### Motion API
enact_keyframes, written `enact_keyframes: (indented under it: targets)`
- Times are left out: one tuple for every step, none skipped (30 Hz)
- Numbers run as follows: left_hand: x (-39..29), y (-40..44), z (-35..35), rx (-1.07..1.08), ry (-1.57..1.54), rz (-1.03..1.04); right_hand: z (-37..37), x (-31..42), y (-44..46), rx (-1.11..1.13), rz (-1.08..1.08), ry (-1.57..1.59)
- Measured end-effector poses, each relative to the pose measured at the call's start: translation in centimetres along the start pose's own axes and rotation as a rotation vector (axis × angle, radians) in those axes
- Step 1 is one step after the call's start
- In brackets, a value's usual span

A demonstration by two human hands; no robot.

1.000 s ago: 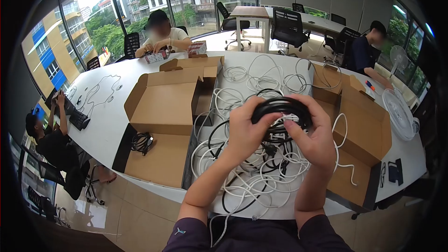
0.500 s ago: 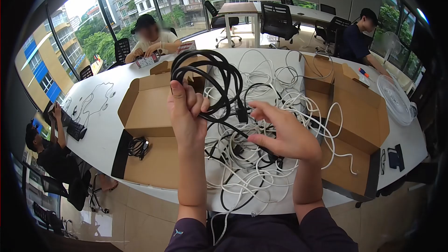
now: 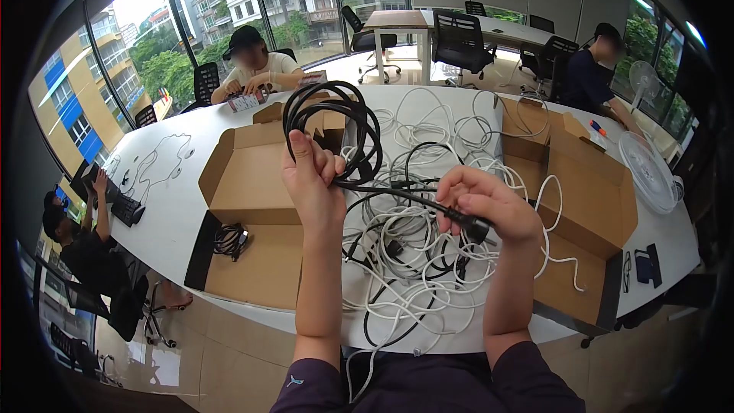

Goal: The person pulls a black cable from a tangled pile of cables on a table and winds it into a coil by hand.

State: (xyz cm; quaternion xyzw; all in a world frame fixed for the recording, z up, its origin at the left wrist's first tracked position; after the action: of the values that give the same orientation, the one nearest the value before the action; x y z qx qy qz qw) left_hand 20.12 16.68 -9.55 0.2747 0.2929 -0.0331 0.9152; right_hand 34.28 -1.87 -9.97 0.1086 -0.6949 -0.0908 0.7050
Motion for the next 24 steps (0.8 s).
enact_keyframes:
  targets:
    - [0.1,-0.3,0.4,0.014,0.030,0.014,-0.7,-0.1,0.1,0.005,0.025,-0.004]
    - [0.2,-0.4,0.7,0.027,0.060,0.028,-0.8,0.0,0.2,0.025,-0.031,0.107]
    - [0.6,-0.5,0.6,0.034,0.062,0.023,-0.8,0.1,0.3,0.045,-0.087,0.219]
    - [0.9,-0.6,0.7,0.035,0.064,-0.001,-0.8,0.3,0.3,0.064,-0.142,0.331]
    - [1.1,-0.8,0.9,0.035,0.066,-0.024,-0.7,0.6,0.4,0.059,-0.169,0.384]
    - [1.4,-0.9,1.1,0.034,0.068,-0.046,-0.5,1.1,0.5,0.028,-0.245,0.343]
    - [1.9,-1.2,1.1,0.003,0.029,-0.119,0.0,1.5,0.6,-0.001,-0.321,0.301]
    - [2.3,-1.4,1.3,0.018,0.017,-0.158,0.3,1.9,0.6,-0.031,-0.397,0.259]
    - [2.9,-1.6,1.3,0.032,0.005,-0.198,0.6,2.0,0.7,-0.034,-0.434,0.204]
    - [3.4,-1.8,1.5,0.047,-0.008,-0.238,0.6,1.5,0.7,-0.065,-0.376,0.071]
    - [3.8,-2.0,1.7,0.039,-0.004,-0.278,0.5,1.1,0.5,-0.096,-0.316,-0.061]
    - [4.0,-2.1,1.7,0.044,-0.010,-0.294,0.5,0.9,0.5,-0.127,-0.256,-0.193]
    - [4.2,-2.3,1.8,0.051,-0.015,-0.311,1.0,1.1,0.9,-0.215,-0.367,-0.321]
    - [4.4,-2.4,1.9,0.059,-0.021,-0.329,1.3,1.6,1.2,-0.239,-0.464,-0.553]
    - [4.2,-2.5,2.1,0.051,0.011,-0.329,1.6,1.5,1.3,-0.336,-0.431,-0.585]
    - [4.1,-2.7,2.3,0.027,0.022,-0.324,1.9,1.4,1.5,-0.433,-0.398,-0.615]
    - [4.0,-3.0,2.5,0.003,0.033,-0.319,1.9,1.3,1.7,-0.509,-0.376,-0.660]
    - [4.0,-3.3,2.5,-0.023,0.044,-0.315,2.0,1.3,1.8,-0.584,-0.352,-0.704]
    - [3.9,-3.4,2.7,0.006,0.028,-0.278,1.9,1.3,1.7,-0.657,-0.327,-0.748]
    - [3.8,-3.5,2.8,0.033,0.011,-0.240,1.6,1.1,1.8,-0.703,-0.309,-0.787]
    - [3.6,-3.6,2.9,0.060,-0.005,-0.200,1.2,0.8,1.9,-0.746,-0.291,-0.826]
    - [3.5,-3.9,3.2,0.074,0.019,-0.185,1.0,0.5,2.0,-0.789,-0.273,-0.865]
    - [3.4,-4.3,3.7,0.088,0.044,-0.170,0.9,0.5,2.0,-0.825,-0.273,-0.893]
    - [3.3,-4.7,4.1,0.103,0.068,-0.156,0.8,0.4,2.0,-0.860,-0.273,-0.921]
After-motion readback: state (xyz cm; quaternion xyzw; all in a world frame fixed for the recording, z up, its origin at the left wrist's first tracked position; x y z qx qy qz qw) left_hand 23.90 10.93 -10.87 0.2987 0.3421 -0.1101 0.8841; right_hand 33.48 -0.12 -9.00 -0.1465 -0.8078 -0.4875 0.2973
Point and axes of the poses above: each hand's wrist, its own y-axis towards the middle knuckle, its own z-axis out of the palm, x = y × z, the point moved 6 cm from there along y, towards the middle knuckle, and after that the axes turned 2 degrees about z, right-handed, at the moved point
